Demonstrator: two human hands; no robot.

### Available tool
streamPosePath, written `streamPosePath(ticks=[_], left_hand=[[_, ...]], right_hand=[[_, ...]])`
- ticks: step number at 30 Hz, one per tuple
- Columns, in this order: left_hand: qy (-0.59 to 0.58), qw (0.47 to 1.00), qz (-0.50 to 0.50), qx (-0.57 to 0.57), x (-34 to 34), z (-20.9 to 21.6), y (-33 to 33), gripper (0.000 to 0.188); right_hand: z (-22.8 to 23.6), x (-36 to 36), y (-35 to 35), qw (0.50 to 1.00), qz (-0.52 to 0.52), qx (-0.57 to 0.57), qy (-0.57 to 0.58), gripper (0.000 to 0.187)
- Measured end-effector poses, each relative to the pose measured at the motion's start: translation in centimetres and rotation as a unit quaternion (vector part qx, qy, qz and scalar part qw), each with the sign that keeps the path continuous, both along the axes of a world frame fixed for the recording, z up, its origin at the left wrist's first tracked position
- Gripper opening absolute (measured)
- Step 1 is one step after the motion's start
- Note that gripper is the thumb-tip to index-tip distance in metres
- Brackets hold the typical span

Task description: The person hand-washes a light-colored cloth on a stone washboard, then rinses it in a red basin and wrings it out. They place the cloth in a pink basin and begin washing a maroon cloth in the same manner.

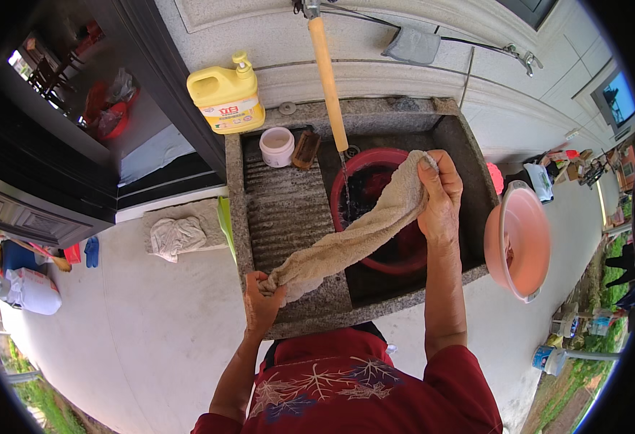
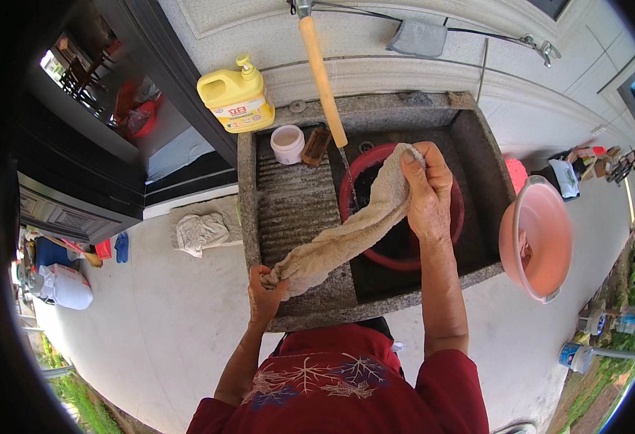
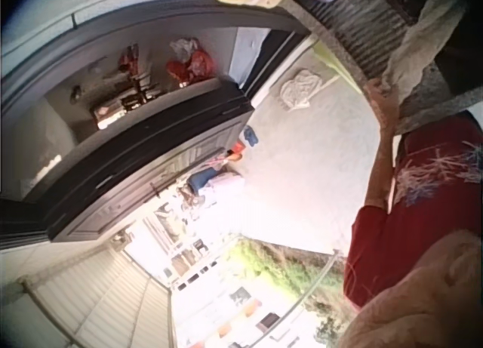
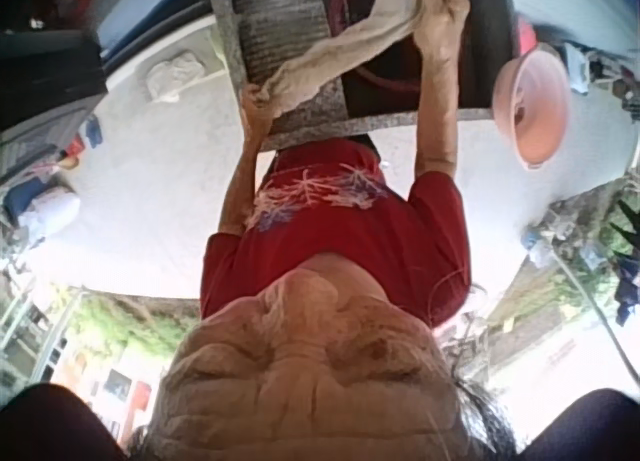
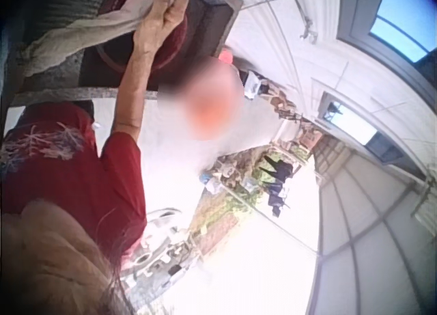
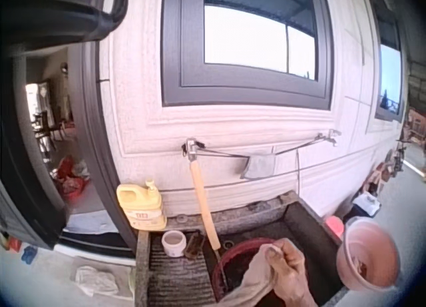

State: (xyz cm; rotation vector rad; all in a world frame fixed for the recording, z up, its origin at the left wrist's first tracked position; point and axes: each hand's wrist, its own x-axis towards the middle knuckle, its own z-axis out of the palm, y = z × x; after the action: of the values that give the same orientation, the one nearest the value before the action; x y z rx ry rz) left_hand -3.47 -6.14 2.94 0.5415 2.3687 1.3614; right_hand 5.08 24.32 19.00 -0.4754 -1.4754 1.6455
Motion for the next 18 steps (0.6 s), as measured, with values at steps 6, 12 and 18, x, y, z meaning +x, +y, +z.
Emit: streamPosePath(ticks=[6,12,18], left_hand=[[0.214,0.96,-0.159,-0.09,0.9,2.1,4.3,0.067],[-0.038,0.986,-0.129,-0.094,0.0,-2.0,7.5,0.063],[-0.078,0.994,-0.057,-0.045,0.0,-1.4,5.2,0.062]], right_hand=[[2.0,-1.7,-5.5,0.995,0.035,-0.056,0.073,0.01],[-3.1,-5.2,-4.7,0.991,0.117,-0.067,0.029,0.011],[-20.4,-1.1,1.2,0.955,0.014,-0.209,-0.21,0.012]])
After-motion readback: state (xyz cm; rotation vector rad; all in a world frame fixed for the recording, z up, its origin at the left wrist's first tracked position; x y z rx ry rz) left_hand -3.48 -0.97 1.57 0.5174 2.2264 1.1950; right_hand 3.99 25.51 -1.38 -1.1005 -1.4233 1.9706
